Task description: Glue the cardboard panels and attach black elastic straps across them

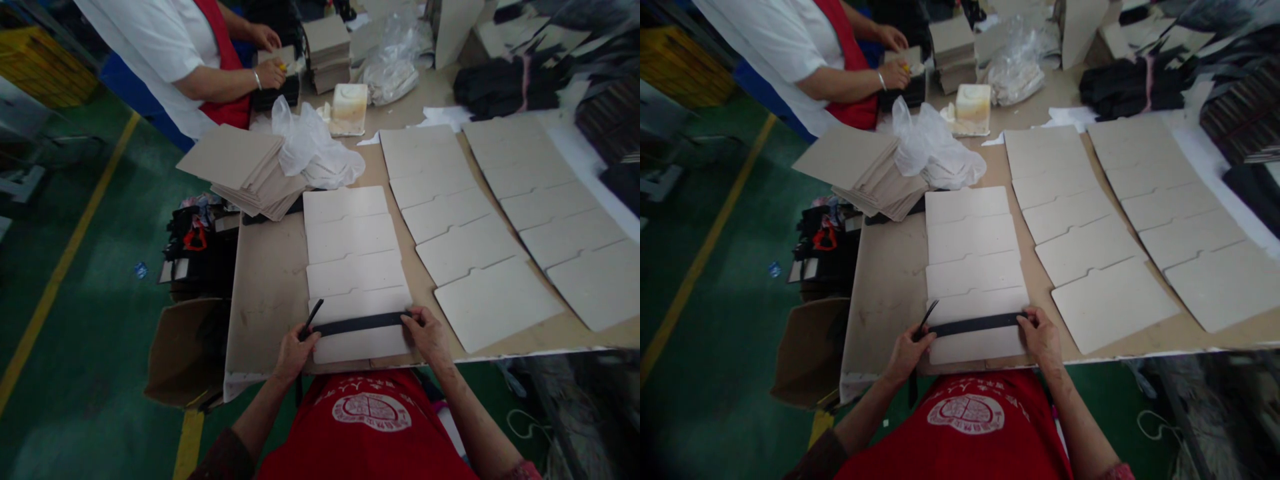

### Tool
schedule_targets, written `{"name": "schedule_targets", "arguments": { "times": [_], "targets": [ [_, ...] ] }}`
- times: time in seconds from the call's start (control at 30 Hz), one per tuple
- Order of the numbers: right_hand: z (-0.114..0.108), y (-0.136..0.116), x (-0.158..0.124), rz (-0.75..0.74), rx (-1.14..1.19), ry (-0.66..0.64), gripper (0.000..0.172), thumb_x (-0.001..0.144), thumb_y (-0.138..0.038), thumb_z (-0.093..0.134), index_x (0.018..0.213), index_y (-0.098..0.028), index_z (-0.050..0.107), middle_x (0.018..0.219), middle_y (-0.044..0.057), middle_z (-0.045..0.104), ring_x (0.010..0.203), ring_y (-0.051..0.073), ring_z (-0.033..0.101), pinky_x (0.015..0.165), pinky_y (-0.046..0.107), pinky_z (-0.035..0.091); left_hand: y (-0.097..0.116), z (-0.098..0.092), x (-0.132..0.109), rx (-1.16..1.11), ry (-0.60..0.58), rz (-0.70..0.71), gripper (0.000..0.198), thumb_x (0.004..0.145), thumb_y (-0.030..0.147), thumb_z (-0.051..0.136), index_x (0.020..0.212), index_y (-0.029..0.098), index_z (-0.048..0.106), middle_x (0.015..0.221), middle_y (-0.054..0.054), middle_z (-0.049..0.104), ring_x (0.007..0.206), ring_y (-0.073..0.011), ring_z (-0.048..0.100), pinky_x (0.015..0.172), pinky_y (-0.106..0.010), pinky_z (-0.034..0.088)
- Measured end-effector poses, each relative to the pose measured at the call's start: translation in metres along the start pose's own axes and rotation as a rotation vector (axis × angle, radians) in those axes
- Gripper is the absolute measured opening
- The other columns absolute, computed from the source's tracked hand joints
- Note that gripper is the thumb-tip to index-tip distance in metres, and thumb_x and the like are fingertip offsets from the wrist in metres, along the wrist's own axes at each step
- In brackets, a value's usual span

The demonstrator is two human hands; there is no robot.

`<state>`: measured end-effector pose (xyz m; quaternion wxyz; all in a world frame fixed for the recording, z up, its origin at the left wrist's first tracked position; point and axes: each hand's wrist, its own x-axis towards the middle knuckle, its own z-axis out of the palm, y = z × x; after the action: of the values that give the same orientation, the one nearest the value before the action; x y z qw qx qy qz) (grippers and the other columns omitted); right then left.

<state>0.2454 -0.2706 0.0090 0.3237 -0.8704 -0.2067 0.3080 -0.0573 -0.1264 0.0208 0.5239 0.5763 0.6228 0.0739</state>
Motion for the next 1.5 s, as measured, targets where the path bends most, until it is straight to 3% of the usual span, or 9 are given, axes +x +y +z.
{"name": "schedule_targets", "arguments": {
  "times": [0.7,1.0,1.17,1.23,1.4,1.5],
  "targets": [
    [0.004,-0.007,-0.003,-0.063,-0.09,0.044,0.04,0.077,-0.054,0.057,0.099,-0.021,0.066,0.077,0.005,0.068,0.071,0.023,0.061,0.073,0.038,0.047,0.006,0.002,0.0,-0.01,0.021,-0.029,0.025,0.071,0.042,0.068,0.079,0.019,0.063,0.06,0.004,0.061,0.056,-0.0146,0.059,0.06,-0.025,0.045],
    [0.01,-0.003,-0.003,-0.178,-0.135,0.069,0.039,0.081,-0.051,0.054,0.101,-0.019,0.064,0.097,0.012,0.067,0.086,0.026,0.061,0.084,0.041,0.048,0.007,0.003,-0.001,0.01,0.035,-0.025,0.022,0.072,0.04,0.067,0.078,0.019,0.063,0.054,0.005,0.058,0.055,-0.0156,0.059,0.061,-0.026,0.044],
    [0.011,-0.001,-0.004,-0.223,-0.189,0.152,0.04,0.08,-0.052,0.056,0.1,-0.018,0.062,0.103,0.014,0.06,0.086,0.026,0.058,0.08,0.042,0.048,0.007,0.005,-0.007,-0.013,0.047,-0.014,0.02,0.073,0.038,0.065,0.077,0.019,0.061,0.061,0.004,0.059,0.057,-0.0148,0.057,0.063,-0.026,0.045],
    [0.012,0.002,-0.003,-0.244,-0.2,0.153,0.036,0.08,-0.052,0.055,0.095,-0.019,0.062,0.098,0.012,0.06,0.083,0.025,0.058,0.078,0.041,0.048,0.008,0.004,-0.015,-0.009,0.05,0.013,0.02,0.073,0.039,0.065,0.076,0.019,0.061,0.063,0.003,0.059,0.063,-0.0155,0.056,0.065,-0.026,0.044],
    [0.011,0.01,0.003,-0.282,-0.197,0.105,0.035,0.078,-0.052,0.057,0.088,-0.02,0.062,0.09,0.01,0.06,0.079,0.025,0.058,0.076,0.04,0.048,0.012,-0.002,-0.036,0.051,-0.005,0.231,0.02,0.078,0.036,0.063,0.069,0.019,0.057,0.072,0.002,0.053,0.072,-0.0148,0.051,0.068,-0.024,0.04],
    [0.009,0.011,0.004,-0.271,-0.208,0.093,0.037,0.078,-0.054,0.057,0.088,-0.02,0.063,0.089,0.01,0.061,0.077,0.025,0.057,0.075,0.041,0.048,0.012,-0.003,-0.036,0.042,-0.01,0.192,0.019,0.08,0.035,0.061,0.07,0.019,0.058,0.071,0.002,0.053,0.072,-0.0147,0.051,0.068,-0.024,0.039]
  ]
}}
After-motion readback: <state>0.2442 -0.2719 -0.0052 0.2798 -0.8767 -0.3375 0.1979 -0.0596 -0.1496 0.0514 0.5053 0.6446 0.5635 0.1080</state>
